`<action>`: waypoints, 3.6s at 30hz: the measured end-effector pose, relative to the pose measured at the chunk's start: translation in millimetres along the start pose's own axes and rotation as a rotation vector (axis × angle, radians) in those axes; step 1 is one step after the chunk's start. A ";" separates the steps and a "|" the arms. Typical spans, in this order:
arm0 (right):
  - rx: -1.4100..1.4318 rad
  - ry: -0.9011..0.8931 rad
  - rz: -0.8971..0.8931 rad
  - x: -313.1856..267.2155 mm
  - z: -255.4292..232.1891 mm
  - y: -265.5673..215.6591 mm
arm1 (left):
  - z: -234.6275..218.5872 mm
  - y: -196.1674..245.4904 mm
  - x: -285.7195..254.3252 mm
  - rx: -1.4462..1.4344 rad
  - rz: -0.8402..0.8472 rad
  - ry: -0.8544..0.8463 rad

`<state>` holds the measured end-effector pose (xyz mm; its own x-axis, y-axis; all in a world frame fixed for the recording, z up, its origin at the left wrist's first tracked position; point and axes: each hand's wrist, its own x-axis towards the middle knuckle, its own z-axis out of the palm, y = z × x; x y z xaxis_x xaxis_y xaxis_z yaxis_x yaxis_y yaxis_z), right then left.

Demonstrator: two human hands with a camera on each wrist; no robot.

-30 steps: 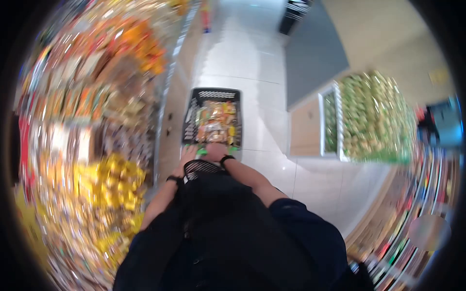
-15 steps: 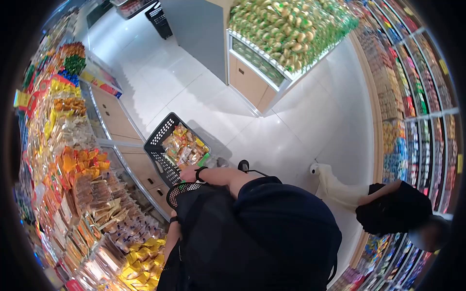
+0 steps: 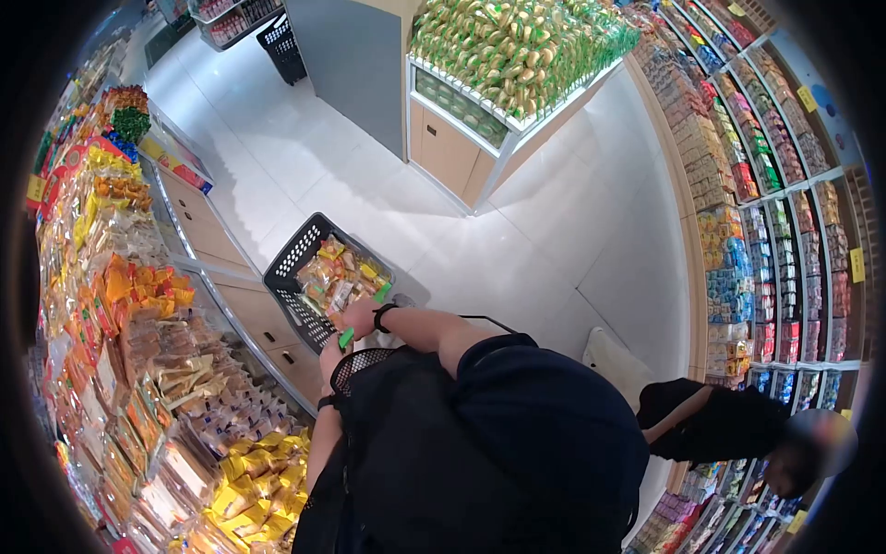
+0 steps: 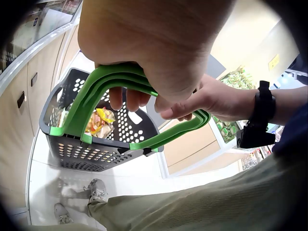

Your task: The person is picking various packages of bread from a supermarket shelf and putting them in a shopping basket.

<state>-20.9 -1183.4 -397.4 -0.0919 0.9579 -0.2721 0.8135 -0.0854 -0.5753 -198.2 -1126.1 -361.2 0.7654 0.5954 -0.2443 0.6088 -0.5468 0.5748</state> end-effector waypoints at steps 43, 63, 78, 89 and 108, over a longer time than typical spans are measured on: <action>0.790 -0.658 -0.327 -50.4 -19.9 56.2 | 92.9 55.4 -50.4 0.093 -0.410 -0.058; 0.472 -0.554 0.144 -21.3 7.8 35.6 | 26.3 5.3 -36.6 -0.233 -0.086 -0.296; 0.681 -0.505 0.512 146.0 68.8 158.9 | 57.1 -29.6 -10.3 -0.282 -0.144 -0.406; 0.617 0.107 0.382 337.2 260.8 320.3 | 56.3 -52.5 29.2 -0.309 -0.028 -0.287; 0.304 0.232 0.377 292.7 64.8 264.1 | -13.3 -49.3 83.4 -0.142 -0.016 -0.250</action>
<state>129.9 -943.4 -678.9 0.3317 0.8781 -0.3450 0.5597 -0.4775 -0.6773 -167.2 -1041.7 -399.6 0.7942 0.4300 -0.4294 0.5996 -0.4397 0.6687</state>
